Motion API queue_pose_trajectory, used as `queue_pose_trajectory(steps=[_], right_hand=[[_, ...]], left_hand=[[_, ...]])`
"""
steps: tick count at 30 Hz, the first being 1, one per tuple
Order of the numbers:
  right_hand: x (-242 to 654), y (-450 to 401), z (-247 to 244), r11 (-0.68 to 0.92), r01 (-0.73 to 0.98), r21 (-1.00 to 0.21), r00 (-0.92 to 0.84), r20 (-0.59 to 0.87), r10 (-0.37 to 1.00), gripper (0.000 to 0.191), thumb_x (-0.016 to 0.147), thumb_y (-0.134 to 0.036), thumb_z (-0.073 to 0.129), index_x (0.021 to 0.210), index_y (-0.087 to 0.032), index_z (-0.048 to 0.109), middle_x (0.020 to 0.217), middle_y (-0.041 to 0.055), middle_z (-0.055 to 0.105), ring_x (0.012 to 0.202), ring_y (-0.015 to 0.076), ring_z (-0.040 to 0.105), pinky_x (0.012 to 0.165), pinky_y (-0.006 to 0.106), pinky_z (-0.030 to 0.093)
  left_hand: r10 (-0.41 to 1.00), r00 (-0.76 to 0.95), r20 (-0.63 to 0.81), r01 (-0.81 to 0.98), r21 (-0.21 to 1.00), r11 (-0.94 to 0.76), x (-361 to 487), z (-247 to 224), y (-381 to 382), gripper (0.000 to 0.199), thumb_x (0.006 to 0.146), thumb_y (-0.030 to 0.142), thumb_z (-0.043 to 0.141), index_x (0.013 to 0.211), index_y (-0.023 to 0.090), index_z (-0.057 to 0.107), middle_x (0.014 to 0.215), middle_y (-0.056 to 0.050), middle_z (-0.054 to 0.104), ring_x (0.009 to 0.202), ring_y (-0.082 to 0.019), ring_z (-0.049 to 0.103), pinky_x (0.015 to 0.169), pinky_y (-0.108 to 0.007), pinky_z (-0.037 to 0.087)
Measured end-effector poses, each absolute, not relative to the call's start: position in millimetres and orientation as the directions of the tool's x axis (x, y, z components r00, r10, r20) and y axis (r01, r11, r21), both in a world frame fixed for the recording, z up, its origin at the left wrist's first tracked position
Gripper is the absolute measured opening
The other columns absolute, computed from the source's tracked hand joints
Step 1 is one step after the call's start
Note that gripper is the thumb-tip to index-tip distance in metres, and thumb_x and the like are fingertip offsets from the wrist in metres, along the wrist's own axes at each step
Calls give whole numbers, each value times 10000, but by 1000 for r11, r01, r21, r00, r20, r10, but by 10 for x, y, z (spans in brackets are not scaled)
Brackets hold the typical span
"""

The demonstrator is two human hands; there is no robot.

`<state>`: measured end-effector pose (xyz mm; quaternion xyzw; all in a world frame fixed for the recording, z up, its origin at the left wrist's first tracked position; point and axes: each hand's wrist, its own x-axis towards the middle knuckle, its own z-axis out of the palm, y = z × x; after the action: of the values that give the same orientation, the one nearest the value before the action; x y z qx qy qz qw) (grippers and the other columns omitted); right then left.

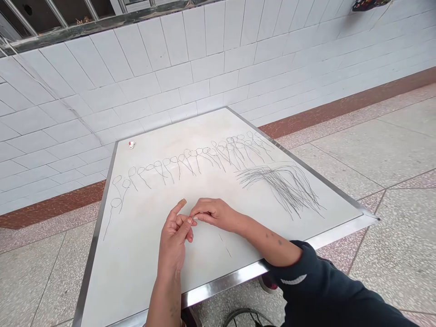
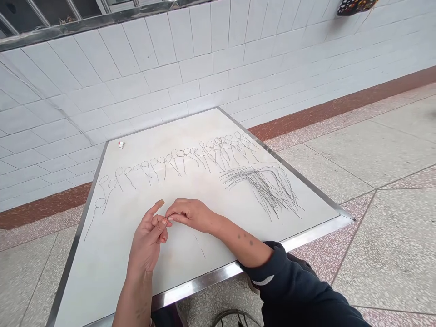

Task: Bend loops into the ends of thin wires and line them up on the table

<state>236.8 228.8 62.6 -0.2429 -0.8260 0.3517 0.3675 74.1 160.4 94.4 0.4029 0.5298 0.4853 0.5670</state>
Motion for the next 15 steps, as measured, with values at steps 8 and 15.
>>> queue_pose_trajectory(steps=[8, 15], right_hand=[[2490, 2381, 589, 553, 65, -831, -648, 386, 656, 167, 913, -303, 546, 889, -207, 681, 826, 7, 613, 649, 95, 534, 595, 208, 462], [2503, 2387, 629, 532, 118, -838, -634, 349, 690, 148, 914, -279, 536, 874, -220, 666, 844, 2, 636, 786, 119, 573, 719, 238, 461]], left_hand=[[962, 100, -253, -80, 962, 261, 672, 1001, 1584, 561, 824, 279, 610, 1355, 292, 430, 743, 44, 564, 423, -14, 356, 442, -180, 296], [964, 77, -253, -40, 966, 257, 625, 1032, 1590, 527, 831, 285, 594, 1337, 286, 446, 738, 52, 555, 405, -10, 358, 451, -186, 313]])
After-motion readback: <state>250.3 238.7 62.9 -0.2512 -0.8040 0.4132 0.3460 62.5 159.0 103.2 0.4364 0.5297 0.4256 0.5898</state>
